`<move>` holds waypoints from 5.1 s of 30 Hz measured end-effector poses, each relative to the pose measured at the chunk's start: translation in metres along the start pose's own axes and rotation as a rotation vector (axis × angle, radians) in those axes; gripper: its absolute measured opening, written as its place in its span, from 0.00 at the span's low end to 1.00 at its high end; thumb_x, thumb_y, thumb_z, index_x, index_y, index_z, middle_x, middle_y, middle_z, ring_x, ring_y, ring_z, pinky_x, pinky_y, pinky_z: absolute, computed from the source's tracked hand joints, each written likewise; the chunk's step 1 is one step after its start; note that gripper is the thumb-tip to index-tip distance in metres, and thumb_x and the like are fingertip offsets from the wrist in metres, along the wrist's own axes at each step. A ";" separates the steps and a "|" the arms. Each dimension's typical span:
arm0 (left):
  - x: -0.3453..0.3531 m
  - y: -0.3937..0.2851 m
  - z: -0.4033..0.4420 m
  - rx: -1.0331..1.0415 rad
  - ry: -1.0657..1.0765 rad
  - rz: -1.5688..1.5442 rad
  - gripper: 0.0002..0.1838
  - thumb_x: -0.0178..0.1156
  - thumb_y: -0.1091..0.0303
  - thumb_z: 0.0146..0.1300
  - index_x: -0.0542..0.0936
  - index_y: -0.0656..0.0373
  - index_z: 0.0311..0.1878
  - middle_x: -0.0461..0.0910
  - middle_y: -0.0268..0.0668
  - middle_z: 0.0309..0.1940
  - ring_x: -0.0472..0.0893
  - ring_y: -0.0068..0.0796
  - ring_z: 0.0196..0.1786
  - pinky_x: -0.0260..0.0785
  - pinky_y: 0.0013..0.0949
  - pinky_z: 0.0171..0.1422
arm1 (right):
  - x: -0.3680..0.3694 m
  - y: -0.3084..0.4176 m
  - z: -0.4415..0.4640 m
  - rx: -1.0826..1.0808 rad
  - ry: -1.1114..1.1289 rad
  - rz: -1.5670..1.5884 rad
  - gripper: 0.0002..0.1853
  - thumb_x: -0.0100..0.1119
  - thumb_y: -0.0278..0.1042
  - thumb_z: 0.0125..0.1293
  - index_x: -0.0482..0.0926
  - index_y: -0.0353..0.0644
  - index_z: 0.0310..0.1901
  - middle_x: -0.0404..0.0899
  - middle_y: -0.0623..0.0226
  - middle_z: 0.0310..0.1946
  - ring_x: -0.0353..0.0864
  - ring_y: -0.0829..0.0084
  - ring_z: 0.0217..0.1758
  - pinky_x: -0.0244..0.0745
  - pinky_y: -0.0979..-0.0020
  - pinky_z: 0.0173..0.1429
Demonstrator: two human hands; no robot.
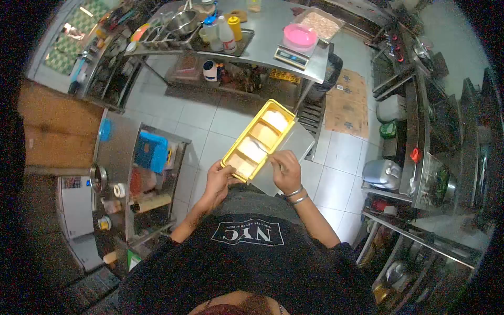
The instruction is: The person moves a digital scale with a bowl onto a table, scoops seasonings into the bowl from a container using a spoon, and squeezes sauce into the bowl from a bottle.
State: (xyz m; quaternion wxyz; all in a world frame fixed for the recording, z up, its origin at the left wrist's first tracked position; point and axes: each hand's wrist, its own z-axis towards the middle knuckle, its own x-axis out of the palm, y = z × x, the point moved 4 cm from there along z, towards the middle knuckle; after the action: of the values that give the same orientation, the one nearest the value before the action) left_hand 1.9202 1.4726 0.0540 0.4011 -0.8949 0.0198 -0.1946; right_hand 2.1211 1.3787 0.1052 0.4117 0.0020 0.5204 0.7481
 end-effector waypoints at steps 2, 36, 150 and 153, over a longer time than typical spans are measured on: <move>0.010 -0.005 0.024 -0.018 0.030 -0.004 0.15 0.55 0.82 0.57 0.75 0.71 0.48 0.80 0.44 0.38 0.86 0.36 0.35 0.86 0.34 0.35 | 0.001 -0.017 0.013 0.068 -0.079 0.007 0.04 0.65 0.20 0.60 0.82 0.35 0.36 0.83 0.57 0.35 0.81 0.58 0.38 0.76 0.65 0.46; 0.135 -0.181 0.307 -0.045 0.008 -0.126 0.14 0.53 0.79 0.61 0.70 0.68 0.51 0.79 0.46 0.44 0.84 0.43 0.42 0.84 0.41 0.46 | 0.075 -0.235 0.342 0.679 -0.208 0.735 0.11 0.58 0.33 0.73 0.80 0.32 0.43 0.82 0.61 0.34 0.77 0.75 0.33 0.72 0.74 0.38; 0.152 -0.163 0.336 0.027 -0.225 -0.218 0.12 0.54 0.80 0.58 0.73 0.68 0.46 0.81 0.49 0.39 0.86 0.42 0.35 0.86 0.38 0.35 | 0.083 -0.280 0.377 0.646 0.038 0.543 0.20 0.47 0.42 0.79 0.82 0.34 0.39 0.78 0.72 0.27 0.71 0.84 0.27 0.68 0.79 0.33; 0.165 -0.165 0.347 0.029 -0.174 -0.197 0.13 0.54 0.79 0.58 0.73 0.67 0.48 0.81 0.49 0.39 0.86 0.43 0.35 0.85 0.36 0.34 | 0.069 -0.287 0.390 0.679 -0.033 0.580 0.20 0.47 0.43 0.79 0.82 0.34 0.39 0.79 0.72 0.27 0.71 0.84 0.27 0.69 0.79 0.33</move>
State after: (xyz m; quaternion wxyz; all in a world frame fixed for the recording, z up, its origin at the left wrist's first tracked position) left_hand 2.1791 1.7989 0.0197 0.3930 -0.9001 -0.1058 -0.1552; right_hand 2.4203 1.7591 0.0304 0.1690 0.2947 0.7078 0.6194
